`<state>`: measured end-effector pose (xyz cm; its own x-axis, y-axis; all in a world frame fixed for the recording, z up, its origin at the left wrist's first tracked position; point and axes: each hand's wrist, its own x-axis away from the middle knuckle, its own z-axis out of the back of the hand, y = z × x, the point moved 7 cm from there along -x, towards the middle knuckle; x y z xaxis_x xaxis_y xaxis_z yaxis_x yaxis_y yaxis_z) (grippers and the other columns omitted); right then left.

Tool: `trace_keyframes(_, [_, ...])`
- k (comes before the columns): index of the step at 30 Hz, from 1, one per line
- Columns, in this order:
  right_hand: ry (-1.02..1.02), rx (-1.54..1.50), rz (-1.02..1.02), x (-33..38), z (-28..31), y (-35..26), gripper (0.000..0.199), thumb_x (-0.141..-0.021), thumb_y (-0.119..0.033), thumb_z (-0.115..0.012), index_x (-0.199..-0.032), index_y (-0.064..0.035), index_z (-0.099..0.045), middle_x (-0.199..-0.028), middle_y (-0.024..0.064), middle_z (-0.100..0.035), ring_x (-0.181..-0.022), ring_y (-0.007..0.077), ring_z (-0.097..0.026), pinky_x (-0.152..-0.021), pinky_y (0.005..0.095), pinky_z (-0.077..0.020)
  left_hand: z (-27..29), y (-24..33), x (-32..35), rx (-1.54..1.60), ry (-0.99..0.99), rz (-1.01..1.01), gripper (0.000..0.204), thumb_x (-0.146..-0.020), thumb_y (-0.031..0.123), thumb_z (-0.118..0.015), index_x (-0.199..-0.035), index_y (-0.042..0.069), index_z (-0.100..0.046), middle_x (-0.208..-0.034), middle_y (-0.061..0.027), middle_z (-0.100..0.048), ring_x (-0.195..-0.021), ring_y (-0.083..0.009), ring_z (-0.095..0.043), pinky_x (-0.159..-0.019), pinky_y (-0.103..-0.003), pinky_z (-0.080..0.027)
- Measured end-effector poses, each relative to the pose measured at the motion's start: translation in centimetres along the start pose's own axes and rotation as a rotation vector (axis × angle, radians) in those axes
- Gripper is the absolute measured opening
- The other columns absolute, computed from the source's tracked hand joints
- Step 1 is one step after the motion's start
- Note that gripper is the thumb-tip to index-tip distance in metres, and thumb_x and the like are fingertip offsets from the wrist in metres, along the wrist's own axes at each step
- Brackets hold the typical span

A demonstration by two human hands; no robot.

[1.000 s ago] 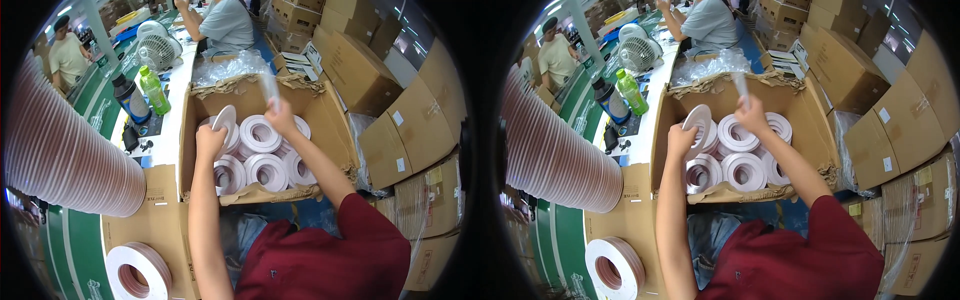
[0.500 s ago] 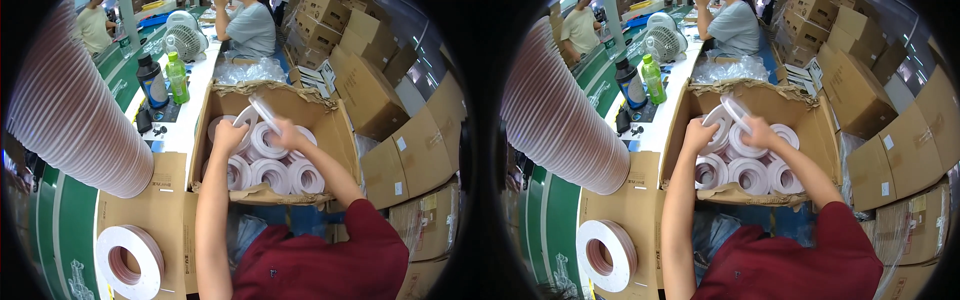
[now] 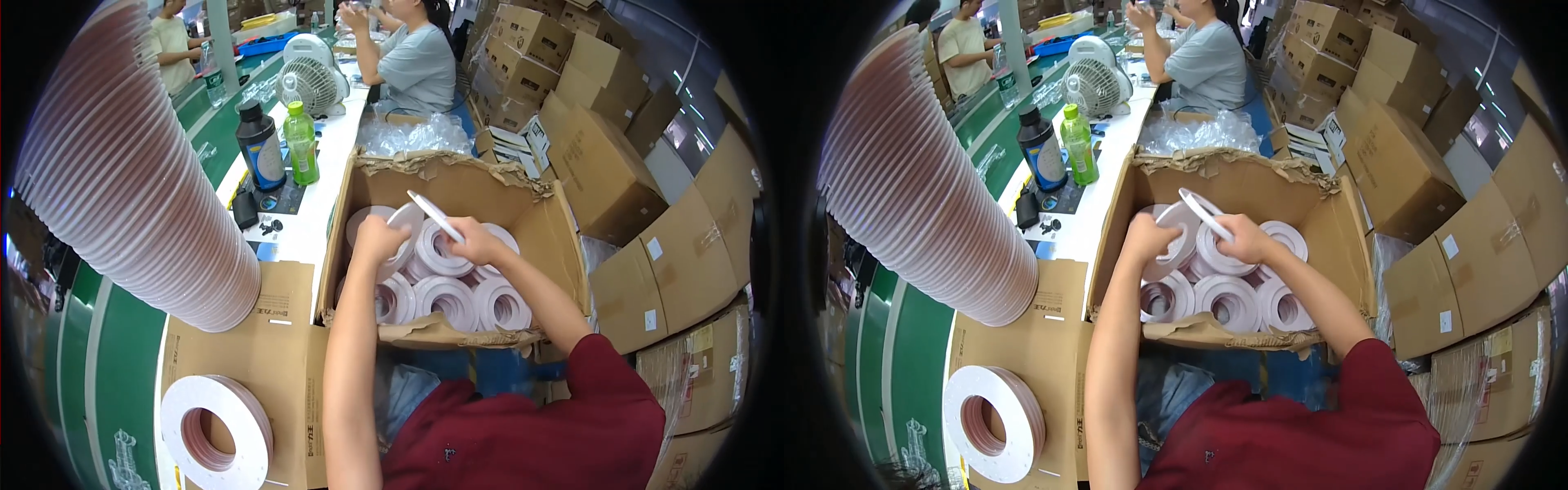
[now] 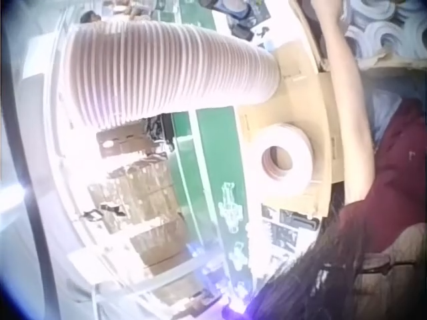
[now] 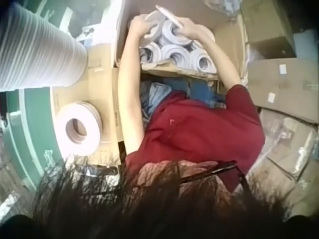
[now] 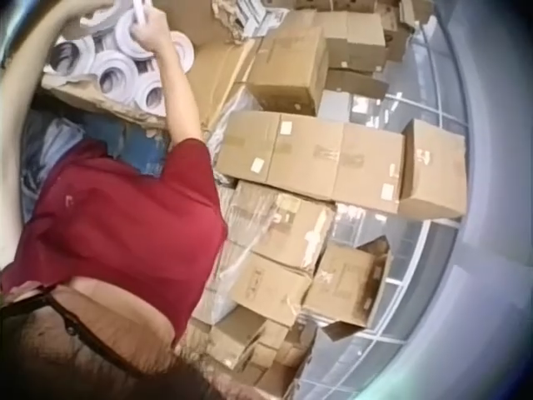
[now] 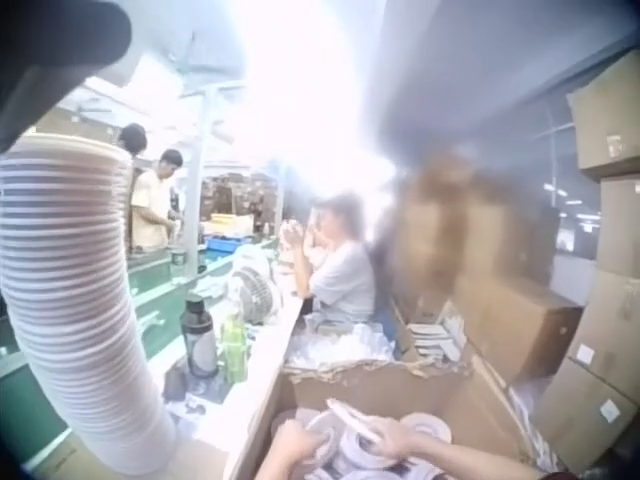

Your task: Packaging rolls of tape into a box and using a hand tool to seal or process them.

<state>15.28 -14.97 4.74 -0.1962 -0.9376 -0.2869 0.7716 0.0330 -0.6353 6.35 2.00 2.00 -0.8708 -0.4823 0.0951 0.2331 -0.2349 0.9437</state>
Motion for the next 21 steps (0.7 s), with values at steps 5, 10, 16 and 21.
trace_keyframes(5, [0.532,-0.312,-0.274,1.9,3.0,3.5,0.008,-0.080,-0.012,-0.060,-0.082,-0.0035,-0.059,-0.072,0.0033,-0.059,-0.069,0.0081,-0.053,-0.059,0.0257,-0.0413,0.8,0.3,0.4,-0.308,0.205,-0.079,0.027,-0.070,0.021,-0.071,-0.083,-0.003,-0.072,-0.082,-0.0247,-0.069,-0.081,-0.0395,-0.068,-0.078,-0.044,-0.055])
trace_keyframes(10, [0.198,-0.591,-0.735,3.8,-1.9,7.0,0.015,-0.082,-0.015,-0.064,-0.085,-0.0014,-0.068,-0.066,0.0032,-0.059,-0.055,0.0122,-0.054,-0.055,0.0284,-0.0438,3.8,5.6,3.4,-0.057,0.677,-0.544,0.021,-0.078,0.016,-0.069,-0.092,0.000,-0.066,-0.076,-0.0211,-0.067,-0.074,-0.0374,-0.067,-0.068,-0.041,-0.053])
trace_keyframes(16, [0.069,-0.733,-0.743,2.1,-3.5,7.3,0.020,-0.081,-0.005,-0.063,-0.097,0.0058,-0.067,-0.065,0.0066,-0.060,-0.052,0.0144,-0.055,-0.050,0.0287,-0.0457,-3.8,4.7,1.6,-0.796,0.039,-0.681,0.021,-0.070,-0.006,-0.065,-0.089,0.002,-0.061,-0.087,-0.0198,-0.067,-0.081,-0.0414,-0.065,-0.071,-0.048,-0.051])
trace_keyframes(21, [0.179,-0.876,-0.706,1.8,-3.2,7.4,0.021,-0.081,-0.004,-0.062,-0.100,0.0045,-0.066,-0.066,0.0062,-0.059,-0.053,0.0136,-0.055,-0.050,0.0298,-0.0463,-3.3,5.5,2.3,-0.551,-0.003,-0.708,0.024,-0.071,-0.005,-0.064,-0.093,0.000,-0.060,-0.087,-0.0199,-0.063,-0.082,-0.0409,-0.062,-0.075,-0.047,-0.049])
